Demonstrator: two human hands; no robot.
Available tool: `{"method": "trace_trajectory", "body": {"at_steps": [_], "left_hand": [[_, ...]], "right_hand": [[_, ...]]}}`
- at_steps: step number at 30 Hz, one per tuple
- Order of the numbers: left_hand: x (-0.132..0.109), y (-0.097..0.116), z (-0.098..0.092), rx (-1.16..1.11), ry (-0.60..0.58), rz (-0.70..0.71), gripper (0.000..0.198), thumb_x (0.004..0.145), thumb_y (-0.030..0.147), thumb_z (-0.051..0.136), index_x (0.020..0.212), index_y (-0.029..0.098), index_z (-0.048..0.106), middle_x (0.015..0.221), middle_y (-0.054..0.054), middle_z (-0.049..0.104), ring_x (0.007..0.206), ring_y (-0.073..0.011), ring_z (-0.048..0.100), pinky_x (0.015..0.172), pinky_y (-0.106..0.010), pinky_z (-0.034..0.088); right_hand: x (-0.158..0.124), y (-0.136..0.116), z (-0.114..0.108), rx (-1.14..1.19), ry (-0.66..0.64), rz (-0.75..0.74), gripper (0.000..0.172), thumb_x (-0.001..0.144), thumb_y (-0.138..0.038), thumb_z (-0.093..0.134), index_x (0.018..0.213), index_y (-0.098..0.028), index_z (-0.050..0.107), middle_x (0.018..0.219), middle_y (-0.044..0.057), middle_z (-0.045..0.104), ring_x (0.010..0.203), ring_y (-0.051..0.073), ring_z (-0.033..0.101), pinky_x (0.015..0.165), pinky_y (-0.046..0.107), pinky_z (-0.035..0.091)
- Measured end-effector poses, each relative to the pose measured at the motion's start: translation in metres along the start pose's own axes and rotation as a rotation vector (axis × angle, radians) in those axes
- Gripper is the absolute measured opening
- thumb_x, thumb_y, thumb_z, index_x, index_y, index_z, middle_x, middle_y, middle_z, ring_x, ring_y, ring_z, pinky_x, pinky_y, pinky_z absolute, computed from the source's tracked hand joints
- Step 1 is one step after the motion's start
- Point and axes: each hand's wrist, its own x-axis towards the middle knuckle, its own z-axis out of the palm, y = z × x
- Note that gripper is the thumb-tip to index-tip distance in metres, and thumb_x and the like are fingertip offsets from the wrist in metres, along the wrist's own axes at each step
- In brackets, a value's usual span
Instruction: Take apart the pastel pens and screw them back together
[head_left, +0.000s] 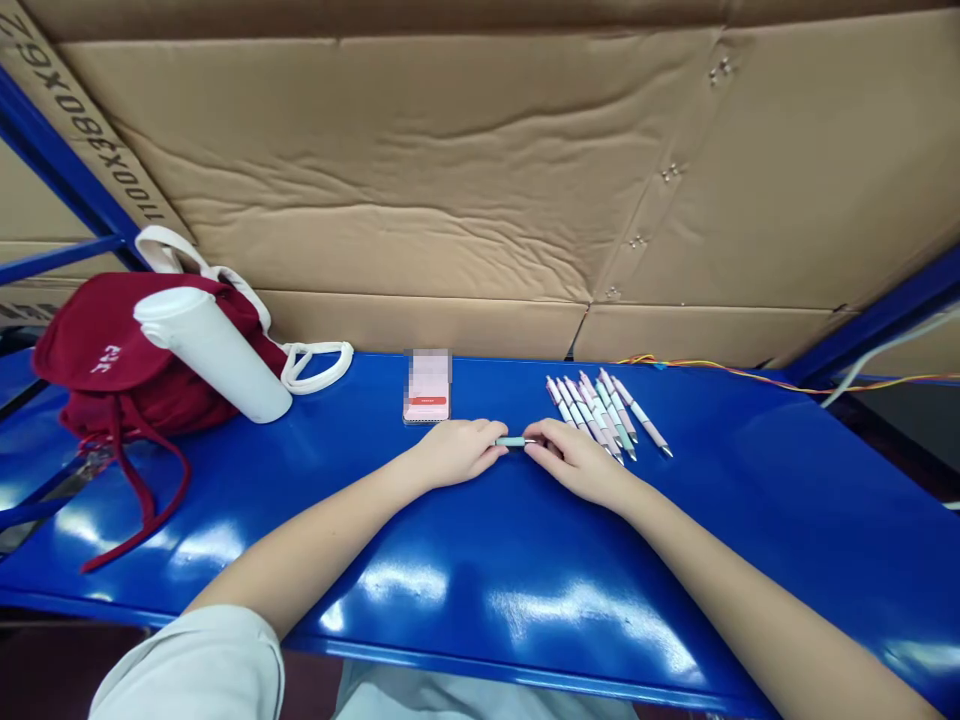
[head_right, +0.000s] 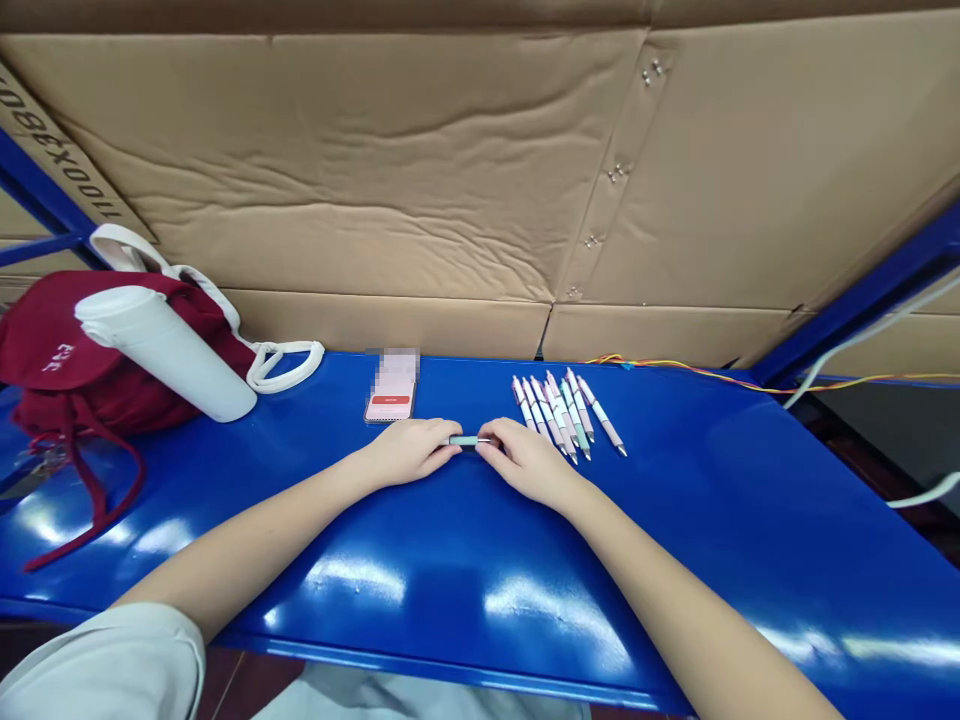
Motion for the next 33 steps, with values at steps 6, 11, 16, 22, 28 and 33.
{"method": "trace_trajectory", "body": {"at_steps": [6, 11, 16, 22, 28, 33], "left_hand": [[-0.0009, 0.0020, -0.0023, -0.006, -0.036, -0.043, 0.019, 0.094, 0.035, 0.041, 0.101, 0.019, 0.048, 0.089, -0.002, 0.064, 0.076, -0.0170, 0.063, 0.061, -0.025, 0.045], [-0.0007, 0.0013, -0.0024, 0.022, -0.046, -0.029, 0.020, 0.095, 0.034, 0.038, 0.097, 0.019, 0.049, 0.091, -0.003, 0.062, 0.074, -0.0156, 0.062, 0.061, -0.024, 0.045], [0.0002, 0.0028, -0.0038, 0.022, -0.062, -0.021, 0.018, 0.094, 0.033, 0.039, 0.096, 0.019, 0.050, 0.087, -0.002, 0.062, 0.074, -0.0165, 0.062, 0.062, -0.025, 0.045], [0.0016, 0.0047, -0.0058, 0.035, -0.097, -0.034, 0.018, 0.093, 0.032, 0.038, 0.094, 0.020, 0.050, 0.084, -0.002, 0.062, 0.072, -0.0169, 0.062, 0.061, -0.025, 0.045], [0.0018, 0.0055, -0.0067, 0.024, -0.102, -0.034, 0.018, 0.093, 0.032, 0.038, 0.092, 0.020, 0.051, 0.083, -0.002, 0.062, 0.072, -0.0167, 0.062, 0.061, -0.025, 0.044], [0.0019, 0.0038, -0.0062, 0.014, -0.086, -0.019, 0.018, 0.094, 0.031, 0.038, 0.091, 0.019, 0.051, 0.083, -0.001, 0.062, 0.071, -0.0155, 0.061, 0.060, -0.024, 0.043]], "right_hand": [[0.0000, -0.0034, -0.0008, 0.000, -0.019, 0.038, 0.014, 0.091, -0.027, 0.044, 0.084, -0.019, 0.054, 0.077, 0.002, 0.059, 0.069, 0.015, 0.054, 0.065, 0.028, 0.042], [-0.0012, -0.0037, -0.0026, 0.019, -0.016, 0.038, 0.019, 0.092, -0.033, 0.044, 0.095, -0.019, 0.057, 0.083, 0.003, 0.060, 0.074, 0.016, 0.055, 0.069, 0.029, 0.043], [-0.0019, -0.0025, -0.0036, -0.043, -0.031, 0.005, 0.026, 0.093, -0.028, 0.038, 0.079, -0.018, 0.058, 0.079, 0.004, 0.058, 0.075, 0.017, 0.055, 0.072, 0.031, 0.043], [-0.0035, -0.0048, -0.0035, 0.013, -0.017, 0.031, 0.009, 0.087, -0.027, 0.049, 0.086, -0.019, 0.055, 0.079, 0.002, 0.059, 0.070, 0.015, 0.055, 0.066, 0.028, 0.044], [-0.0029, -0.0053, -0.0041, -0.033, -0.040, -0.001, 0.017, 0.090, -0.025, 0.044, 0.081, -0.019, 0.057, 0.081, 0.004, 0.058, 0.074, 0.016, 0.056, 0.070, 0.030, 0.044], [-0.0027, -0.0039, -0.0047, 0.001, -0.049, 0.012, 0.013, 0.089, -0.028, 0.047, 0.090, -0.019, 0.057, 0.084, 0.004, 0.060, 0.075, 0.016, 0.056, 0.070, 0.030, 0.045]]}}
